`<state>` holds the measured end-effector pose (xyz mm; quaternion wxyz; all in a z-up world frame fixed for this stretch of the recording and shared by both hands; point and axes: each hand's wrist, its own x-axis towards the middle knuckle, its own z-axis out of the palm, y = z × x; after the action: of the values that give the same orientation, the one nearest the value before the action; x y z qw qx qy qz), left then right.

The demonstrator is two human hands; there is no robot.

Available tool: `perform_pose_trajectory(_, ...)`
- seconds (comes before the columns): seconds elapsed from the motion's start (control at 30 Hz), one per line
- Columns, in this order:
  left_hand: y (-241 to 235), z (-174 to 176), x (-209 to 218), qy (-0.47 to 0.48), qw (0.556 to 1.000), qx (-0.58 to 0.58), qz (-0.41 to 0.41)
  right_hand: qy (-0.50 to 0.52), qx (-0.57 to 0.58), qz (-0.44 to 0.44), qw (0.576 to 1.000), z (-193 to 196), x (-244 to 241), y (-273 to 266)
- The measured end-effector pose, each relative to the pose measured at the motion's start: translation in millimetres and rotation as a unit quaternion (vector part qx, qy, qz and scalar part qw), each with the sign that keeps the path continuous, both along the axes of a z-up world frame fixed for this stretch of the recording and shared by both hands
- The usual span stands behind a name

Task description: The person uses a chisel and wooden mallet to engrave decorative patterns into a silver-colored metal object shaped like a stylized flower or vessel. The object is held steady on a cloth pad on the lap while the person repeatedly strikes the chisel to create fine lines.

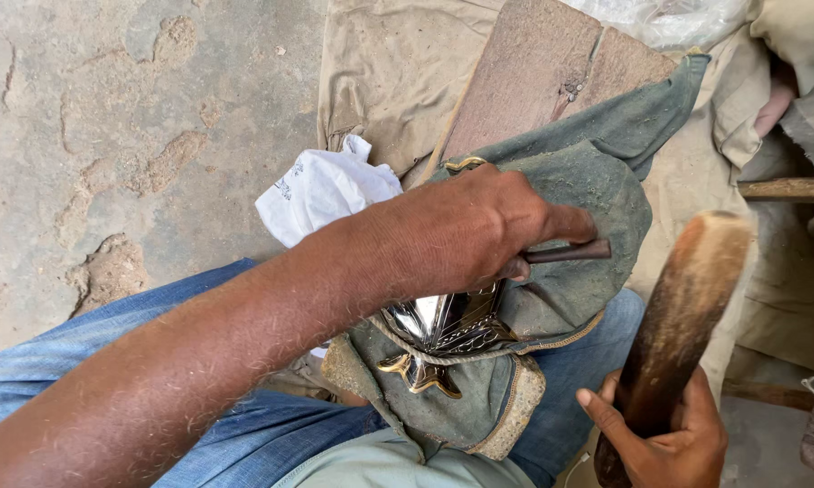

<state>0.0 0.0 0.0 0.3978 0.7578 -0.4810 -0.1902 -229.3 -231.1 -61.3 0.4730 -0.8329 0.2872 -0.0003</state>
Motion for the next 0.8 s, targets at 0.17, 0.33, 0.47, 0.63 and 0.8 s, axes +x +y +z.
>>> perform_pose_trajectory(0.17, 0.8, 5.1, 1.2, -0.037, 0.999, 0.007, -0.026, -0.061, -0.036, 0.001, 0.997, -4.4, -9.5, -5.7)
perform_pose_trajectory(0.33, 1.2, 5.3, 2.2, -0.026, 0.999, -0.014, -0.037, -0.052, -0.158, 0.082, 0.983, 12.1, 4.6, -22.7)
perform_pose_trajectory(0.47, 2.5, 6.1, 1.3, -0.013, 0.999, 0.028, -0.008, -0.041, -0.136, 0.1, 0.985, 19.8, 16.5, -27.9)
perform_pose_trajectory(0.63, 4.2, 6.8, -0.1, -0.057, 0.998, -0.009, -0.019, -0.091, -0.231, 0.122, 0.961, 16.6, 23.8, -12.0)
perform_pose_trajectory(0.8, 4.6, 13.8, -5.6, -0.086, 0.996, 0.008, -0.026, -0.096, -0.182, 0.05, 0.977, 16.0, 27.7, 28.4)
